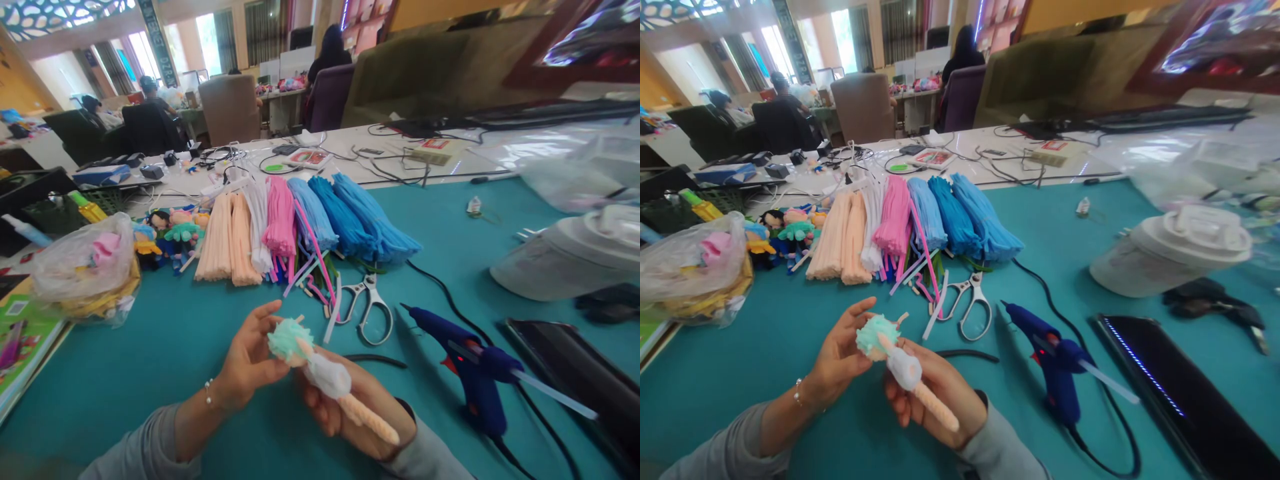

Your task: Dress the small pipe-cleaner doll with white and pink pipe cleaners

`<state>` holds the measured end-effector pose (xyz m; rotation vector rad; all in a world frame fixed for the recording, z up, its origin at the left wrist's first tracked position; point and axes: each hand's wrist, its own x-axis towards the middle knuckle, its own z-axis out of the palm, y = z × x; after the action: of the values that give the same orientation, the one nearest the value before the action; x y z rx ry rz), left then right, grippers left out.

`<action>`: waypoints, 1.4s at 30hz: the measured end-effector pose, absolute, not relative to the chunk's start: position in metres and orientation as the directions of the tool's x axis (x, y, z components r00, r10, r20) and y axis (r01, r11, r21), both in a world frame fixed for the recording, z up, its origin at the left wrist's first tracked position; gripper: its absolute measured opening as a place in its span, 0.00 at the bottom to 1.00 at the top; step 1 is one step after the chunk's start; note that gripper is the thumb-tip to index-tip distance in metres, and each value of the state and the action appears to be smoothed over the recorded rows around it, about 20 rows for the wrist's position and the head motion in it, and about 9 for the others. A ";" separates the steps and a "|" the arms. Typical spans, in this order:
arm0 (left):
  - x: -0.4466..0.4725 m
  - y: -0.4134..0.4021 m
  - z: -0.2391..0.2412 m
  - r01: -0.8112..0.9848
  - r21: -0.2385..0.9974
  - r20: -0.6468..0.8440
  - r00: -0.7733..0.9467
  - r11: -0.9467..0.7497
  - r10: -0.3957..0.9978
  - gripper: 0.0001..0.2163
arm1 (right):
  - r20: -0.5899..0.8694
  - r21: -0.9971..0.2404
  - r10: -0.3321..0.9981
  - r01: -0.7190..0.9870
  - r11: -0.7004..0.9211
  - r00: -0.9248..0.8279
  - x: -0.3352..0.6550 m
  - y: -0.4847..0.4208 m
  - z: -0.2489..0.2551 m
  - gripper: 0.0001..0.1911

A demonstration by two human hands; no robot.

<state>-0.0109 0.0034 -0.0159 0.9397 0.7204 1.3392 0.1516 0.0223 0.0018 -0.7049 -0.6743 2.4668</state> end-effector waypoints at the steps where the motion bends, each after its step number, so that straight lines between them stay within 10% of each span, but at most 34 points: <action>1: -0.010 0.004 -0.015 -0.484 0.875 0.068 0.104 -0.010 0.992 0.30 | -0.370 -0.590 0.564 -0.282 -0.757 -0.738 0.151 0.022 0.003 0.16; 10: -0.007 0.010 0.000 -0.518 0.854 -0.132 -0.116 0.054 0.984 0.26 | -0.360 -0.838 0.767 -0.178 -0.516 -0.530 0.151 0.021 0.009 0.20; 20: -0.005 0.003 -0.008 -0.293 0.954 -0.027 -0.272 -0.057 0.962 0.23 | -0.270 -0.922 0.845 -0.130 -0.366 -0.462 0.150 0.020 0.010 0.18; 42: -0.002 0.003 -0.014 -0.398 0.914 -0.071 0.045 0.083 0.996 0.25 | -0.197 -0.943 0.931 -0.200 -0.266 -0.307 0.153 0.024 0.008 0.17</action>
<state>-0.0023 0.0030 -0.0142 0.8623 0.9192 1.2974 0.1525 0.0239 0.0081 -1.0435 -1.1038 1.7027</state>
